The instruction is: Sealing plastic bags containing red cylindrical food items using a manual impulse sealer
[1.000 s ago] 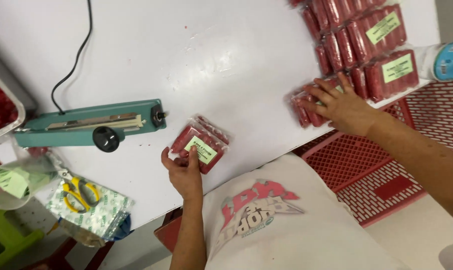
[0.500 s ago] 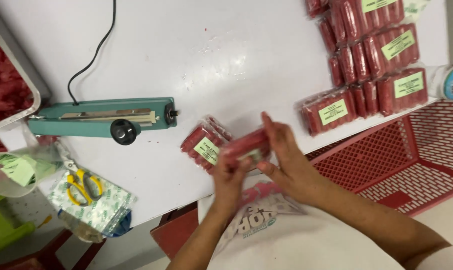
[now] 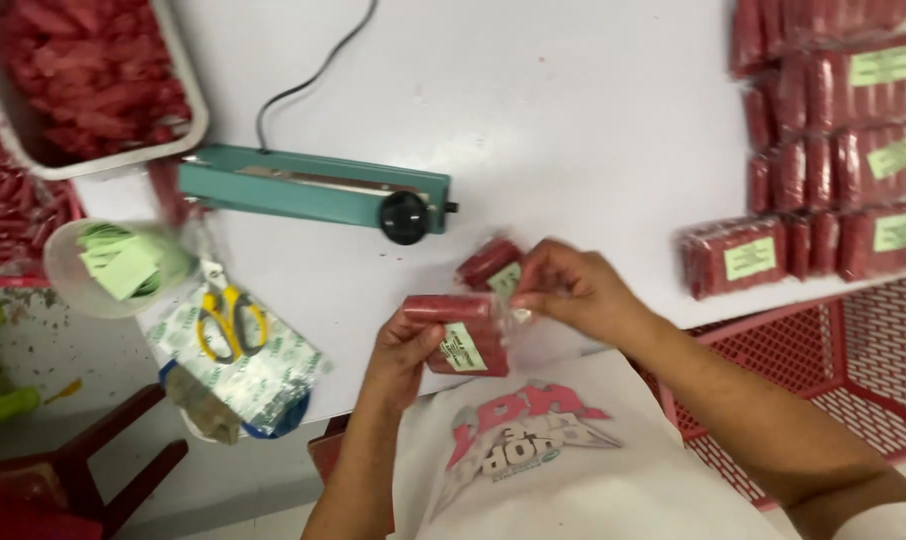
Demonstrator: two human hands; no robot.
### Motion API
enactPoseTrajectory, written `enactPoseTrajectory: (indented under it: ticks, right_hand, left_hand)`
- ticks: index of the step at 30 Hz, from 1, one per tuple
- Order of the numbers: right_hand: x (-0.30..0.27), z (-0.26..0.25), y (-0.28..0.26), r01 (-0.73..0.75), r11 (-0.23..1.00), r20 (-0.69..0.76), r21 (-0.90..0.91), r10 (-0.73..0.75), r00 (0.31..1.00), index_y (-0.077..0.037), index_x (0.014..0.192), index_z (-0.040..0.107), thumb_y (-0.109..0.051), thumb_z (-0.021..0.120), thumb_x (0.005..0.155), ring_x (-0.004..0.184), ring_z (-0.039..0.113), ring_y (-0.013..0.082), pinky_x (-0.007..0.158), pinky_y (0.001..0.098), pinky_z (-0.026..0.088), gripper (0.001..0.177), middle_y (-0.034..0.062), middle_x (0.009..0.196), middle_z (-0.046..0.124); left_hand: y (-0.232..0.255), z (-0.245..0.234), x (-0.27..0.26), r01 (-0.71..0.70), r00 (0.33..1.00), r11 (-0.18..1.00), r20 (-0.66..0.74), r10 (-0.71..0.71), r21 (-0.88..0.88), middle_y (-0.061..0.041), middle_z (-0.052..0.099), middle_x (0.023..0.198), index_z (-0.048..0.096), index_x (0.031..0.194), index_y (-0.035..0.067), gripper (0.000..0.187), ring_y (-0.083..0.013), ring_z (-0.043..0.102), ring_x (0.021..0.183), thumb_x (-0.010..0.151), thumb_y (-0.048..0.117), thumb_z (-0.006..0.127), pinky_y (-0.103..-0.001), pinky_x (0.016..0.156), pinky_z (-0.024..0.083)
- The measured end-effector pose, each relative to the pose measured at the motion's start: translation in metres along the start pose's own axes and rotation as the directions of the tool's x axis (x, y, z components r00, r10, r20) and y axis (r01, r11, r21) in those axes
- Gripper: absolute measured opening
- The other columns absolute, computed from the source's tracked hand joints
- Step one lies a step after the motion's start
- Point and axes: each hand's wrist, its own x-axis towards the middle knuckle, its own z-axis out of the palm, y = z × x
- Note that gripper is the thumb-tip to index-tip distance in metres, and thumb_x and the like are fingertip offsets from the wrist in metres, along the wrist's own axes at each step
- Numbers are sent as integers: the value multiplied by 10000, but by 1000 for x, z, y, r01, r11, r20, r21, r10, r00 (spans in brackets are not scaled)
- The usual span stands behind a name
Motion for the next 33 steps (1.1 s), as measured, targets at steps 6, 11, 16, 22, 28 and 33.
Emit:
enactPoseTrajectory:
  ticks: [6, 11, 16, 22, 28, 33]
  right_hand:
    - [76, 12, 0, -183, 983, -67, 1, 183, 981, -133, 1479, 481, 5, 837, 756, 754, 673, 146, 734, 265, 552, 817, 115, 939, 726]
    - [110, 66, -66, 181, 930, -231, -320, -262, 937, -141, 1522, 397, -158, 599, 1035, 1186, 580, 225, 1109, 423, 386, 528, 103, 1280, 651]
    - [134, 108, -68, 154, 595, -53, -788, -315, 948, -150, 1576, 271, -426, 436, 1061, 1509, 195, 307, 1182, 655, -11, 606, 95, 1406, 536]
    - [146, 110, -36, 85, 468, -65, -879, -295, 953, -111, 1585, 252, 11, 494, 920, 1511, 126, 409, 1165, 704, 43, 718, 141, 1392, 535]
    - [157, 105, 19, 113, 482, -84, -869, -368, 926, -137, 1586, 277, 94, 416, 814, 1489, 274, 378, 1194, 677, 109, 818, 128, 1373, 545]
    - [157, 104, 14, 147, 486, -69, -862, -399, 914, -141, 1575, 330, 88, 408, 810, 1465, 340, 355, 1219, 620, 164, 803, 96, 1364, 570]
  left_hand:
    - [99, 7, 11, 67, 981, 997, -184, -62, 23, -109, 745, 998, 683, 1130, 50, 305, -212, 744, 857, 833, 65, 754, -336, 732, 633]
    - [87, -40, 65, -310, 923, 882, -337, 188, -356, -126, 725, 1143, 631, 1289, 123, 447, -285, 717, 1017, 863, 165, 757, -467, 841, 635]
    - [100, -53, 71, -464, 866, 753, -418, 276, -465, -117, 684, 1271, 601, 1355, 159, 512, -283, 668, 1129, 871, 180, 766, -497, 908, 601]
    - [102, -60, 70, -422, 868, 786, -451, 207, -452, -114, 709, 1200, 622, 1319, 137, 512, -267, 690, 1060, 838, 136, 795, -485, 828, 627]
    - [94, -62, 70, -398, 845, 805, -517, 136, -439, -71, 679, 1197, 568, 1338, 154, 486, -245, 651, 1093, 885, 112, 737, -481, 865, 598]
    - [95, -63, 68, -373, 877, 829, -451, 167, -418, -58, 695, 1197, 563, 1384, 198, 501, -250, 685, 1047, 913, 153, 729, -461, 718, 623]
